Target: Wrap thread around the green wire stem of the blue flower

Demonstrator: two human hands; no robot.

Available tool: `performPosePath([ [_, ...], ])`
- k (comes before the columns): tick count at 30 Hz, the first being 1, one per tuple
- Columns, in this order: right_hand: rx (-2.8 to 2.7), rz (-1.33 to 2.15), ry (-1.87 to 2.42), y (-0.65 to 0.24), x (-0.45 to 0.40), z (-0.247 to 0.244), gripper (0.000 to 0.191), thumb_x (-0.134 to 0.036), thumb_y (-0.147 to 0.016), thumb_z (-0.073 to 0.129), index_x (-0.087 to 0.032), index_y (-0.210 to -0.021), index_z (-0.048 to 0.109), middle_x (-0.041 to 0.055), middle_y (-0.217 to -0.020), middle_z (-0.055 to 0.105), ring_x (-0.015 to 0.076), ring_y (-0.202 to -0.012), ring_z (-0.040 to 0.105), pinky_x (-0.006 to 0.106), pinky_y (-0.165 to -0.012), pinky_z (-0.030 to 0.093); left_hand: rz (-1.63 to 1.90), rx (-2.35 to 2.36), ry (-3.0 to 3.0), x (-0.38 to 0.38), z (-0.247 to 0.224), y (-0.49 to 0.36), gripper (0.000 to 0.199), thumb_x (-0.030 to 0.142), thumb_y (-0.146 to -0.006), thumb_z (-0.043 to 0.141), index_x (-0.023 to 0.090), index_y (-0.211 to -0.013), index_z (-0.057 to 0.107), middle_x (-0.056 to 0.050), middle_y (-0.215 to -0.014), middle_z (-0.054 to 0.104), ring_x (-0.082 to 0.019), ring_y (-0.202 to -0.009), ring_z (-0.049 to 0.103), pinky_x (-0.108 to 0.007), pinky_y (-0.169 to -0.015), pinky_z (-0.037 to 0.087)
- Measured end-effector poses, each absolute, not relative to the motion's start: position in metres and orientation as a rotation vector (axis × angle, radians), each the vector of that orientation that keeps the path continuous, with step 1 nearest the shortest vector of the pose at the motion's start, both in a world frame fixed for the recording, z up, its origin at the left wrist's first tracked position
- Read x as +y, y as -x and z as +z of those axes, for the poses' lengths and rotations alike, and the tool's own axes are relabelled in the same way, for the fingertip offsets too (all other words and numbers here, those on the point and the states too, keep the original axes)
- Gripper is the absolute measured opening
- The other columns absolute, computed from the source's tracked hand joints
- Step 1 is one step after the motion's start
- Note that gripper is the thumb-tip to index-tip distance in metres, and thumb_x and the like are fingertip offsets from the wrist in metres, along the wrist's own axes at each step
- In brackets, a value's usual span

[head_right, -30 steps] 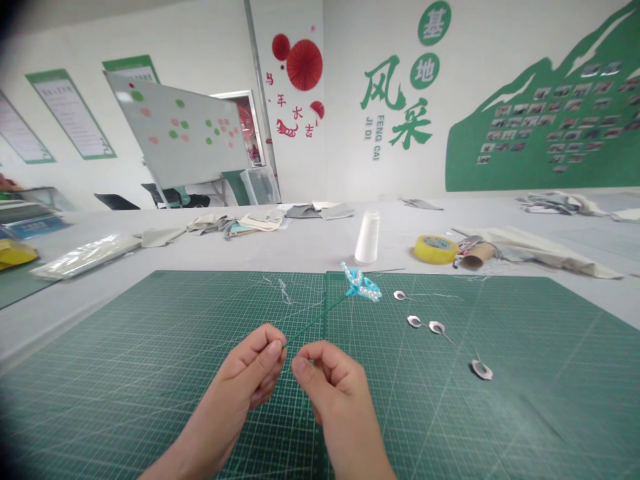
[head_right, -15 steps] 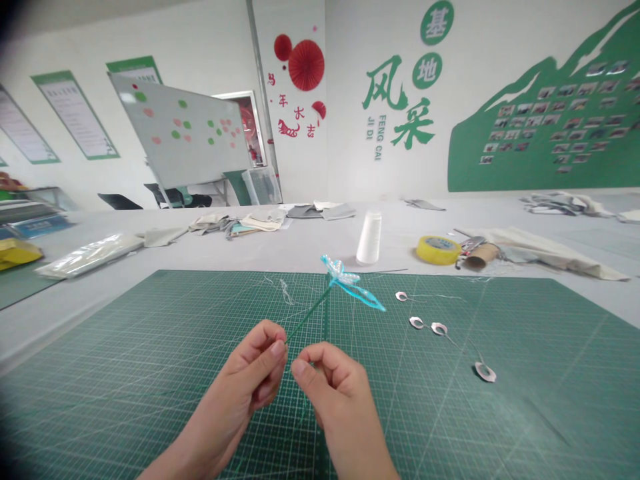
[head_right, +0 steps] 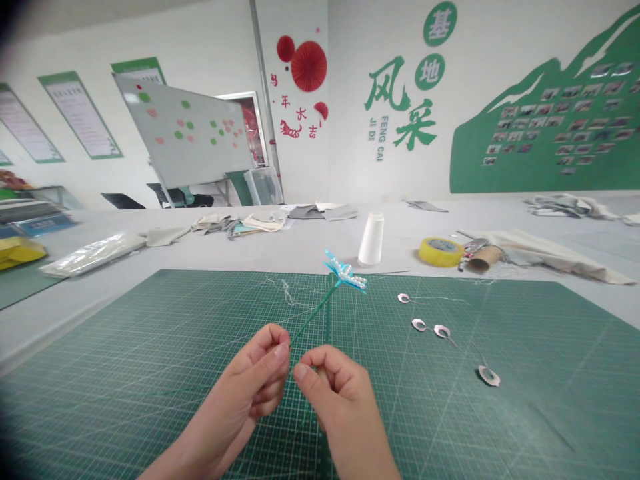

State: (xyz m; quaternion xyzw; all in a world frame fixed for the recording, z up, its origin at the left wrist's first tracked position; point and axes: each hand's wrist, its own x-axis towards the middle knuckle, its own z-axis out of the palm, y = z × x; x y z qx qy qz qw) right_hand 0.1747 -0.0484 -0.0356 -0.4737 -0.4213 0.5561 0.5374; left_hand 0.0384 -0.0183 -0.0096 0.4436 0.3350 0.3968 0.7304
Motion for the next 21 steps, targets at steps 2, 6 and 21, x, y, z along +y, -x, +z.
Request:
performPosePath([
  [2,-0.999,1.319,1.120,-0.175,-0.049,-0.036,0.030,-0.047,-0.082,0.067,-0.020,-0.074,0.060,-0.0108,-0.051,0.029,0.0068,-0.046,0.018,0.022,-0.042,0.014,0.859,0.711,-0.954,-0.018,-0.008,-0.039,0.027,0.040,-0.086,0.062,0.021,-0.084,0.042,0.011,-0.058,0.025,-0.005,-0.047,0.012,-0.019,-0.042,0.011],
  [6,-0.984,1.353,1.099,-0.177,-0.049,-0.036,0.031,-0.048,-0.081,0.069,-0.020,-0.074,0.059,-0.0112,-0.050,0.028,0.0068,-0.045,0.018,0.021,-0.040,0.013,0.849,0.714,-0.963,-0.017,-0.008,-0.039,0.030,0.039,-0.087,0.061,0.021,-0.079,0.039,0.011,-0.057,0.025,-0.005,-0.047,0.012,-0.019,-0.042,0.010],
  [21,-1.039,1.510,1.129,-0.199,-0.047,-0.030,0.034,-0.050,-0.076,0.073,-0.019,-0.072,0.058,-0.0118,-0.050,0.029,0.0050,-0.044,0.015,0.021,-0.041,0.011,0.763,0.633,-1.074,-0.012,-0.003,-0.031,0.020,0.031,-0.090,0.057,0.017,-0.078,0.047,0.008,-0.059,0.037,-0.005,-0.049,0.022,-0.022,-0.045,0.014],
])
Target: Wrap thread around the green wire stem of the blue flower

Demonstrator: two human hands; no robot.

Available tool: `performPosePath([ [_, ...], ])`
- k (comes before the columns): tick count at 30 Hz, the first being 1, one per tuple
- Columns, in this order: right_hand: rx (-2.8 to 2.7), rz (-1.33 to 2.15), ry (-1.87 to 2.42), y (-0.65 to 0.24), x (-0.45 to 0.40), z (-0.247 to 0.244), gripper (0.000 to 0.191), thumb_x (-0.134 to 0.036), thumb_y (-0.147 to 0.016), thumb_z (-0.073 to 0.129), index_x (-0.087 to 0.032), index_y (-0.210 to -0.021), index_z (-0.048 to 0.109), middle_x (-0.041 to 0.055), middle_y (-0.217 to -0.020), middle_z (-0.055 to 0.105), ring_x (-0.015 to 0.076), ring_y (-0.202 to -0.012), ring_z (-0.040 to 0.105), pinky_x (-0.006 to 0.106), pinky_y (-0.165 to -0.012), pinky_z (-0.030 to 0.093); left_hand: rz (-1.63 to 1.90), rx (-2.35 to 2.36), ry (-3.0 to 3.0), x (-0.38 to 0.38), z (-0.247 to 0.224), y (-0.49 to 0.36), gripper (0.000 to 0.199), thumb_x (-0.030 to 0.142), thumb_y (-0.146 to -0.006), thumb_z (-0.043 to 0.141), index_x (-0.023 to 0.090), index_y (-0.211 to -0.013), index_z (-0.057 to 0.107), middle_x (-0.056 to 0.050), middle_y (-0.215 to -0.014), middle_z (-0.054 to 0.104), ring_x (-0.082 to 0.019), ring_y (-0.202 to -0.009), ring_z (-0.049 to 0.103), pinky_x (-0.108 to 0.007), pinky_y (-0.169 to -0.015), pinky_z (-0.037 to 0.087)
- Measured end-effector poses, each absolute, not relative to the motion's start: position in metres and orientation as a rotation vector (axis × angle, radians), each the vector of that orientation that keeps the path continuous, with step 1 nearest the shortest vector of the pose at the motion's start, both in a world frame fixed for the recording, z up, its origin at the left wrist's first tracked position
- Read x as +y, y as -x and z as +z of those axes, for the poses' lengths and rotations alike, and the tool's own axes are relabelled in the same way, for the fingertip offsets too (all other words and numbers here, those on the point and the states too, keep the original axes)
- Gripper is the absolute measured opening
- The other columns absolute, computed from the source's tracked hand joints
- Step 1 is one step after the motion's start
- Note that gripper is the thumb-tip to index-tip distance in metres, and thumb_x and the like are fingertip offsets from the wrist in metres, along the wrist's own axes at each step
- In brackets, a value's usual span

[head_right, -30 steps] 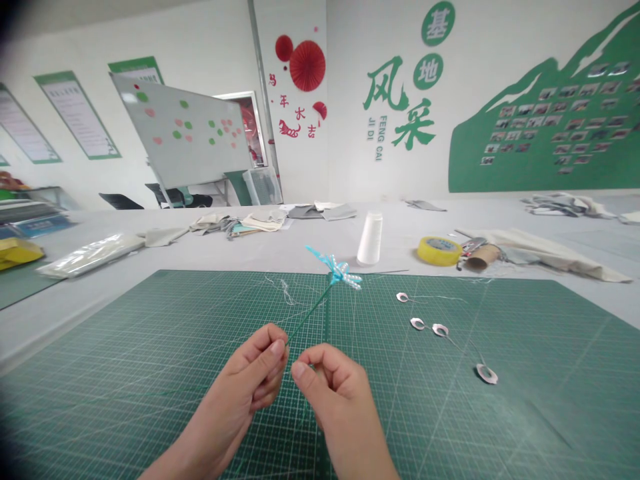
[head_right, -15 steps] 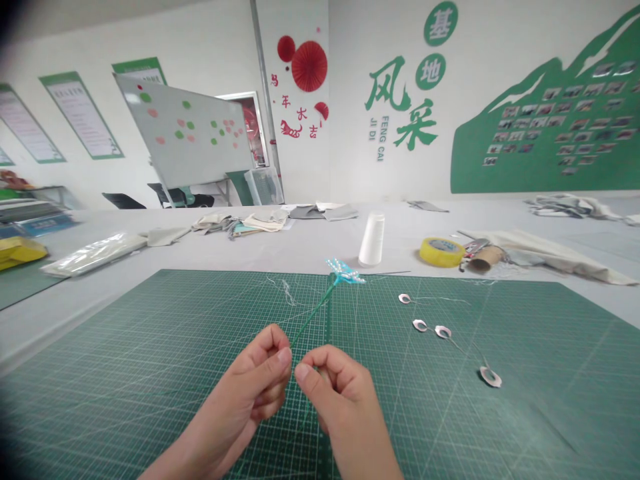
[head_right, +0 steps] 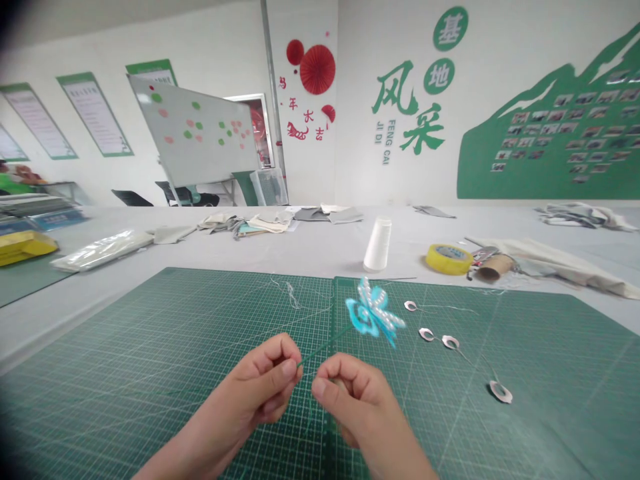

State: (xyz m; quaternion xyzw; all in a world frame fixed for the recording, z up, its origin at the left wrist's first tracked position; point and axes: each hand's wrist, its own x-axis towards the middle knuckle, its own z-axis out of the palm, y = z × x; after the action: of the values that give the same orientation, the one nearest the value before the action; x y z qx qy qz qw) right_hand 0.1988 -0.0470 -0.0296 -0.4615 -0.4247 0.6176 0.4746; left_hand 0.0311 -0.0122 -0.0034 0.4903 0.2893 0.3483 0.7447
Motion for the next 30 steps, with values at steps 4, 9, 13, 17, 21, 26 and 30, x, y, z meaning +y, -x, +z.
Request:
performPosePath([
  [4,-1.146,1.555,1.127,-0.213,-0.040,-0.026,0.033,-0.049,-0.076,0.074,-0.019,-0.075,0.059,-0.0113,-0.052,0.030,0.0058,-0.045,0.017,0.022,-0.042,0.011,0.681,0.603,-1.111,-0.009,-0.003,-0.024,0.020,0.031,-0.086,0.062,0.017,-0.077,0.051,0.008,-0.059,0.039,-0.005,-0.049,0.025,-0.021,-0.046,0.017],
  [9,-1.486,1.627,0.992,-0.226,-0.031,-0.018,0.038,-0.053,-0.076,0.072,-0.019,-0.070,0.056,-0.0106,-0.051,0.030,0.0064,-0.047,0.019,0.023,-0.044,0.013,0.432,0.559,-1.231,-0.005,-0.002,-0.015,0.017,0.030,-0.079,0.066,0.015,-0.075,0.060,0.002,-0.067,0.056,-0.007,-0.052,0.035,-0.020,-0.048,0.024],
  [13,-1.720,1.652,0.986,-0.230,-0.027,-0.011,0.039,-0.054,-0.079,0.068,-0.017,-0.072,0.059,-0.0097,-0.052,0.031,0.0071,-0.050,0.022,0.023,-0.045,0.015,0.345,0.517,-1.354,-0.003,-0.002,-0.013,0.017,0.031,-0.077,0.067,0.016,-0.069,0.064,0.003,-0.065,0.059,-0.008,-0.057,0.042,-0.020,-0.055,0.032],
  [17,-1.821,1.728,1.038,-0.233,-0.027,-0.002,0.038,-0.053,-0.079,0.068,-0.016,-0.074,0.060,-0.0100,-0.053,0.031,0.0069,-0.049,0.022,0.023,-0.044,0.014,0.327,0.550,-1.441,-0.003,-0.001,-0.013,0.014,0.025,-0.077,0.065,0.016,-0.068,0.068,0.004,-0.062,0.057,-0.007,-0.054,0.038,-0.020,-0.052,0.029],
  [21,-1.877,1.684,1.130,-0.232,-0.029,0.004,0.025,-0.041,-0.081,0.068,-0.017,-0.074,0.062,-0.0107,-0.052,0.029,0.0069,-0.048,0.021,0.023,-0.043,0.013,0.292,0.728,-1.571,-0.006,0.007,-0.009,0.009,0.018,-0.075,0.065,0.017,-0.068,0.071,0.007,-0.053,0.049,-0.006,-0.048,0.033,-0.019,-0.046,0.023],
  [26,-1.900,1.638,1.227,-0.220,-0.034,0.005,0.021,-0.037,-0.081,0.066,-0.019,-0.070,0.064,-0.0099,-0.050,0.029,0.0074,-0.047,0.022,0.024,-0.042,0.013,0.193,0.766,-1.679,-0.006,0.017,0.001,0.011,0.019,-0.075,0.065,0.018,-0.070,0.074,0.006,-0.051,0.046,-0.006,-0.046,0.032,-0.020,-0.042,0.023],
  [30,-1.871,1.616,1.163,-0.208,-0.039,0.005,0.036,-0.053,-0.078,0.066,-0.019,-0.067,0.065,-0.0092,-0.049,0.028,0.0078,-0.047,0.022,0.024,-0.043,0.013,0.101,0.670,-1.698,0.000,0.024,0.007,0.009,0.020,-0.073,0.066,0.017,-0.068,0.072,0.006,-0.053,0.049,-0.006,-0.046,0.035,-0.018,-0.042,0.026],
])
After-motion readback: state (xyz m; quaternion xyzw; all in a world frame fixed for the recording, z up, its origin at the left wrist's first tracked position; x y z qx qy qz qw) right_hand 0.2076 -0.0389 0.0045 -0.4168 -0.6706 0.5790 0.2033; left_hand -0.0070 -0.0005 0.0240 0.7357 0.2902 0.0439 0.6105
